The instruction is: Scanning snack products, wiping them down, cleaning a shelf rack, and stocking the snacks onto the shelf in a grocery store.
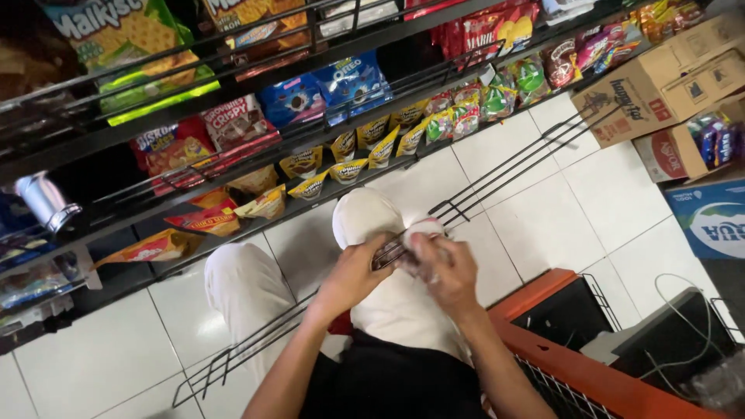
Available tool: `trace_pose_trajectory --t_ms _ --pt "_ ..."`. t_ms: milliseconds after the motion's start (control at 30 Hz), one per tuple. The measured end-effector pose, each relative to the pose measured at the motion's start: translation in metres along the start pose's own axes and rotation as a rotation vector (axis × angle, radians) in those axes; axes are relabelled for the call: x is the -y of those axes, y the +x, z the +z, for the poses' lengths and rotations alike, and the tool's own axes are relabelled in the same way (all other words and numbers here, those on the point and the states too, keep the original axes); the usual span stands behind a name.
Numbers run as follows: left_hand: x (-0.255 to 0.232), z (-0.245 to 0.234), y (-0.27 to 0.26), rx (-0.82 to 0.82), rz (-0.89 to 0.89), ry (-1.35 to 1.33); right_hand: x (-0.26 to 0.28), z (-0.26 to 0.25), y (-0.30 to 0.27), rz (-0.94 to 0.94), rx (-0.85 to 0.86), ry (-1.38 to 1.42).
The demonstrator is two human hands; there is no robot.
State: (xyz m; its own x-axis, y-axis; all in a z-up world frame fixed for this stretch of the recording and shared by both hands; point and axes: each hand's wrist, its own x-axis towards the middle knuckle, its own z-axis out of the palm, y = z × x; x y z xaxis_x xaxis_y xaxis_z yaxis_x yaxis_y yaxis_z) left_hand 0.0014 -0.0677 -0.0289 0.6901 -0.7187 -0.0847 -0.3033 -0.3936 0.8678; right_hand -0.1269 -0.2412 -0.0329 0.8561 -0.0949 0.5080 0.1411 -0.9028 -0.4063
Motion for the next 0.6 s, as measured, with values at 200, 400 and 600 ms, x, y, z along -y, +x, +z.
trace_pose_trajectory --t_ms 200,400,600 --pt "0.027 0.009 0.024 0.404 -0.003 -0.205 0.008 -0.002 0.001 -0.033 -0.039 0.067" --pt "0.010 0.016 0.023 0.261 0.192 0.067 0.007 -0.019 0.017 0.104 0.029 0.063" --pt "0.000 0.028 0.021 0.050 0.182 0.241 0.005 -0.011 0.018 0.409 0.123 0.093"
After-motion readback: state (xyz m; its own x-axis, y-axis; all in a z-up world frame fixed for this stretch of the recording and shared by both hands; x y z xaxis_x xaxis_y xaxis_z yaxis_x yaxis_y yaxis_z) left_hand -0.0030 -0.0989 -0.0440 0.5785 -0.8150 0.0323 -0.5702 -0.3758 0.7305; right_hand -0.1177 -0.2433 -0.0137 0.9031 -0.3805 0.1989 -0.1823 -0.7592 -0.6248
